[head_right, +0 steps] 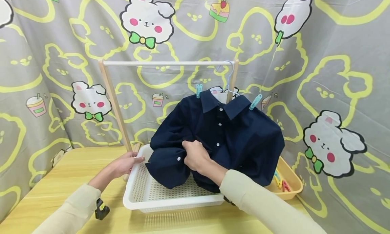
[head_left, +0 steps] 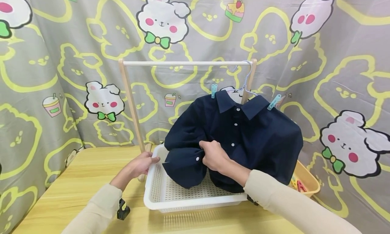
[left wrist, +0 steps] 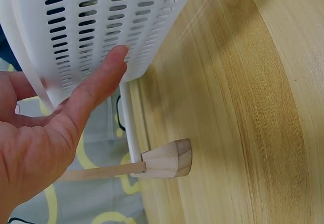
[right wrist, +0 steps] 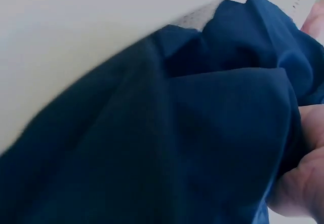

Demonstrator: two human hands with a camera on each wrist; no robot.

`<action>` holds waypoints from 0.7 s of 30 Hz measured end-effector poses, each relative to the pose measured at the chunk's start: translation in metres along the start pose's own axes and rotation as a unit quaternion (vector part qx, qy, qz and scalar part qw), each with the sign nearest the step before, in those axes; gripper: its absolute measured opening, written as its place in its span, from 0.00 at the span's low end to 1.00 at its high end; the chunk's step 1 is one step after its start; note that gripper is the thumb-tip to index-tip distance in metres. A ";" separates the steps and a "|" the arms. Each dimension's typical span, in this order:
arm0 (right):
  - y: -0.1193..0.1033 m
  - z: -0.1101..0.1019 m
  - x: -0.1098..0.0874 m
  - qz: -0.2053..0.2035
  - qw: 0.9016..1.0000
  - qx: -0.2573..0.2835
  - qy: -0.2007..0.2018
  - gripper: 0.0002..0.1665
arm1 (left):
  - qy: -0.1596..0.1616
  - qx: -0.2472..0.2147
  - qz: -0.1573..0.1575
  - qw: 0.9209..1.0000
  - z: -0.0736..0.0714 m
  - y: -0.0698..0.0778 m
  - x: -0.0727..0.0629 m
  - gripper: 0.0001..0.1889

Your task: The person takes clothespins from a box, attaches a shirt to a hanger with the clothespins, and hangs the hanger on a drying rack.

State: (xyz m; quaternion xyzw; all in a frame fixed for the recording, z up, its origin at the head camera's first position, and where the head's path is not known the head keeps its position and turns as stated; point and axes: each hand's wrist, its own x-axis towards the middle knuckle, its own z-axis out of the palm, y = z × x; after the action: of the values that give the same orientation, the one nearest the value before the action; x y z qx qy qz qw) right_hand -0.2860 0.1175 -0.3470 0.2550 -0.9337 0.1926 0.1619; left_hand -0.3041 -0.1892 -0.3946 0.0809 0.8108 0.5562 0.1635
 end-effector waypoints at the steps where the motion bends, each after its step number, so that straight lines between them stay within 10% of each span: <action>1: -0.001 0.003 0.002 0.002 1.000 -0.005 -0.011 0.19 | -0.003 0.001 0.001 1.000 0.000 0.000 -0.001 0.18; 5: -0.008 0.014 0.010 0.023 0.998 -0.028 -0.060 0.18 | -0.006 0.000 0.004 1.000 -0.001 0.000 -0.002 0.20; 14: -0.021 0.028 0.033 0.086 0.982 -0.043 -0.161 0.56 | 0.000 0.010 0.004 1.000 0.000 0.000 -0.002 0.19; 21: -0.021 0.034 0.040 0.025 0.982 -0.093 -0.164 0.34 | 0.001 0.006 0.003 1.000 0.001 0.000 -0.002 0.18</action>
State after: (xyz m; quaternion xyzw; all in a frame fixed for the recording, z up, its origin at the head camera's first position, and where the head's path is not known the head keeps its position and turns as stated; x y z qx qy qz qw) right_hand -0.3140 0.0692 -0.3548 0.2436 -0.9674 0.0646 0.0249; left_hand -0.3019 -0.1887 -0.3948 0.0838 0.8141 0.5519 0.1600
